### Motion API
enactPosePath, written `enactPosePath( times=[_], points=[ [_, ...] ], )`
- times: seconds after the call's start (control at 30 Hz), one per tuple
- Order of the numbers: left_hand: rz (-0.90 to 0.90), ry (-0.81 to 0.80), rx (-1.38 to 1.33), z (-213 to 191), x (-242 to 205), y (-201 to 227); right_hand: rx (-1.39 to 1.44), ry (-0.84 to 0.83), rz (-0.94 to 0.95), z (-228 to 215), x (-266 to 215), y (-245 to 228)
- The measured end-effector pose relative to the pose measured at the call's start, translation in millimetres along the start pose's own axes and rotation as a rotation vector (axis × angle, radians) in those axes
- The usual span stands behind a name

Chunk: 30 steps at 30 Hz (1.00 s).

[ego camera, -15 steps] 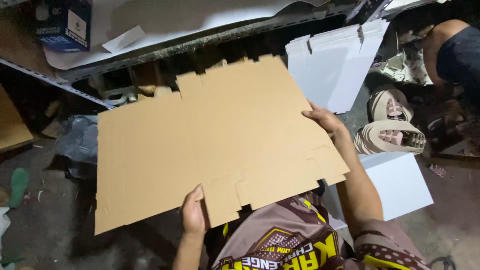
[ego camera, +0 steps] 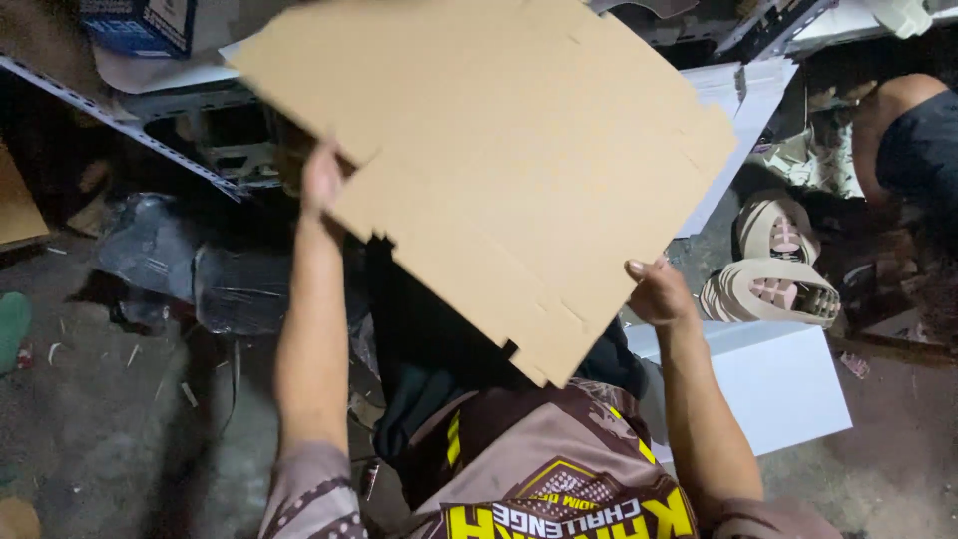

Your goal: The person assembles a flat cardboard box by folding the side flaps and tucking the tabs into slots. They then insert a white rectangular piece into the box structure and continue folding the remaining flaps to complete the box.

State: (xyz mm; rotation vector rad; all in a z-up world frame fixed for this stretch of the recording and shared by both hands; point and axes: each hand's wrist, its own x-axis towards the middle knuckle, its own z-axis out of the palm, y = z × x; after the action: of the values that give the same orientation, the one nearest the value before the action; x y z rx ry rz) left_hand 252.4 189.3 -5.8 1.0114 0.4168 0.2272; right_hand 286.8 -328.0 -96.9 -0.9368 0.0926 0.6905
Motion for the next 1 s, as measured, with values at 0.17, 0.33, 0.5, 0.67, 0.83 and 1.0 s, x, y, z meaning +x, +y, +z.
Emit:
enactPosePath(
  times=[0.17, 0.33, 0.5, 0.67, 0.83, 1.0],
  points=[
    [-0.171, 0.095, -0.503, 38, -15, 18, 0.116, 0.136, 0.012, -60, 15, 115],
    [-0.279, 0.183, -0.317, -22, -38, -53, 0.183, 0.196, 0.074, -16, 46, 177],
    [-0.376, 0.169, 0.058, -44, -88, -95, 0.268, 0.314, 0.161, 20, 54, 225],
    [-0.363, 0.096, 0.136, -90, -73, -136, 0.171, 0.296, 0.242, 44, 50, 220],
    [-0.333, 0.080, 0.098, -124, -57, -151, 0.142, 0.250, 0.395, 137, -17, 83],
    [-0.334, 0.076, 0.202, -104, -63, -110, -0.392, 0.200, 0.460, 83, -67, 9]
  ],
)
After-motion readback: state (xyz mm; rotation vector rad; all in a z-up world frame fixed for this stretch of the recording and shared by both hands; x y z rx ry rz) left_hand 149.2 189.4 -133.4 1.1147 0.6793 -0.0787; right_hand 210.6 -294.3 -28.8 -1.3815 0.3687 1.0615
